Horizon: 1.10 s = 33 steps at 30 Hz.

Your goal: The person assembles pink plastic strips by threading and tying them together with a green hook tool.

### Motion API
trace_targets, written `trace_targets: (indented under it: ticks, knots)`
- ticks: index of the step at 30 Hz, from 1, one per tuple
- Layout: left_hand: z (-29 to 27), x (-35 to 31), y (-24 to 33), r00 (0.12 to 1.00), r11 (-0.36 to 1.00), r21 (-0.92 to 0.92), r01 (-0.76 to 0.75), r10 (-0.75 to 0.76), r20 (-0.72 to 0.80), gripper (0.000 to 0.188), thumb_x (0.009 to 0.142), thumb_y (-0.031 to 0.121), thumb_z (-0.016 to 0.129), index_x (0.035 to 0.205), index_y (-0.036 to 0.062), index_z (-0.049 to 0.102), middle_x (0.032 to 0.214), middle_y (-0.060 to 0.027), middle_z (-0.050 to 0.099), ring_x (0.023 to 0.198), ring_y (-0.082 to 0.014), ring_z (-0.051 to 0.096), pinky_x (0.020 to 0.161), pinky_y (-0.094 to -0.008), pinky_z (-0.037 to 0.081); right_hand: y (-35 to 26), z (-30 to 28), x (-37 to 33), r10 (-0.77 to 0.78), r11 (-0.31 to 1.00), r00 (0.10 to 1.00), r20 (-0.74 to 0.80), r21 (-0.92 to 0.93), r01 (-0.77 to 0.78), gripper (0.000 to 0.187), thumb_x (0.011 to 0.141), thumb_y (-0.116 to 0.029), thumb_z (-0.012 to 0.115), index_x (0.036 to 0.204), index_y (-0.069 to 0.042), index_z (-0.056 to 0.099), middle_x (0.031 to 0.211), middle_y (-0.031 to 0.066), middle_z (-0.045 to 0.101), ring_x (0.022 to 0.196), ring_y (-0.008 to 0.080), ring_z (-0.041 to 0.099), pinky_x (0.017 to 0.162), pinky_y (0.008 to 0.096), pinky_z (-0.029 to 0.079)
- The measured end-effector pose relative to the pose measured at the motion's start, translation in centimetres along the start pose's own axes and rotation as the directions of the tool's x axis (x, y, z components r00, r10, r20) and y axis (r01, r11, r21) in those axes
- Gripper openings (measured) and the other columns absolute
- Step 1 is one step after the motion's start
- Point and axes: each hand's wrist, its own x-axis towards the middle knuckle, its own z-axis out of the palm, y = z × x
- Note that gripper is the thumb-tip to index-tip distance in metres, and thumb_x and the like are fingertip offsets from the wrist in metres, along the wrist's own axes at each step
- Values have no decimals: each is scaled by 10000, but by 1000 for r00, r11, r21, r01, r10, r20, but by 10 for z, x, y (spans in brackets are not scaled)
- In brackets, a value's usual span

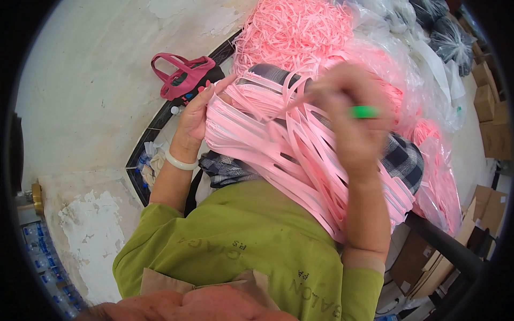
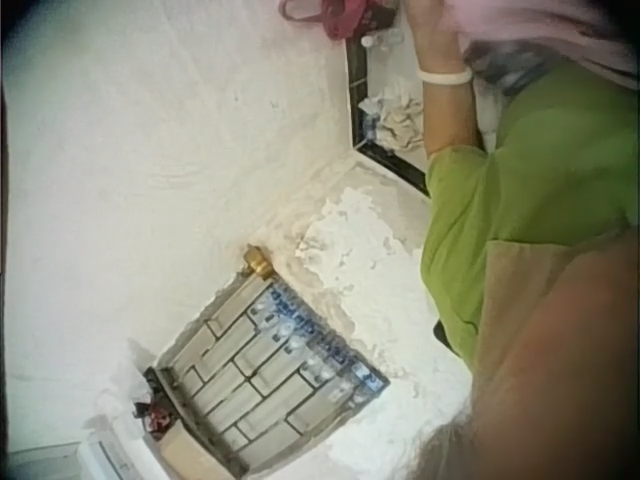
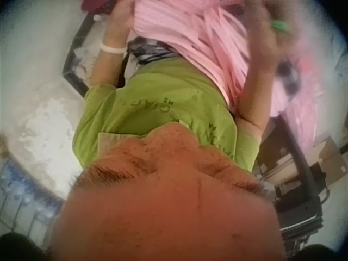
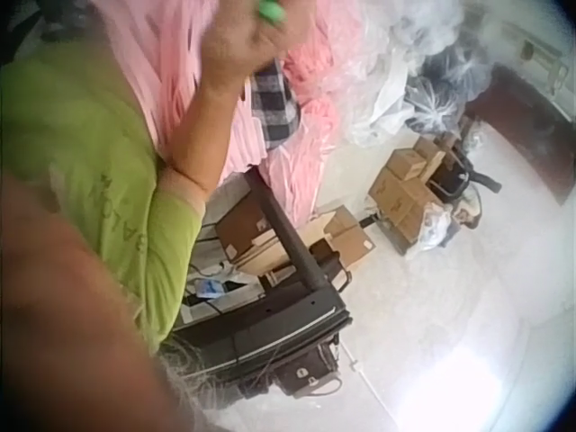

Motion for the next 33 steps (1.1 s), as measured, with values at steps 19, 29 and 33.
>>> trace_targets:
  ticks: [19,29,33]
  knots:
    - [-50,-39,-6,991,941,324,103,-124,45,369,837,195,637,1106,-35,530,1015,-87,610,912,-144,599,834,-275,478,80,-18,28,451,878,883,-128,-113,-465,219,877,-216,567,931,-16,637,761,0,570,699,67,468,630,208,377]
    - [-29,-63,-1,993,954,276,120,-116,-31,444,769,71,669,1161,-63,512,1068,-124,614,933,-157,606,857,-279,472,12,9,-12,534,840,832,148,17,-542,489,942,-404,407,794,24,591,685,65,571,594,108,512,568,219,413]
    - [-10,-67,-3,997,942,327,72,-72,-12,450,765,32,649,1179,-65,502,1086,-121,608,947,-150,599,864,-282,469,16,47,-43,393,768,839,376,367,-524,490,954,-368,400,825,66,586,805,125,586,698,167,563,625,257,461]
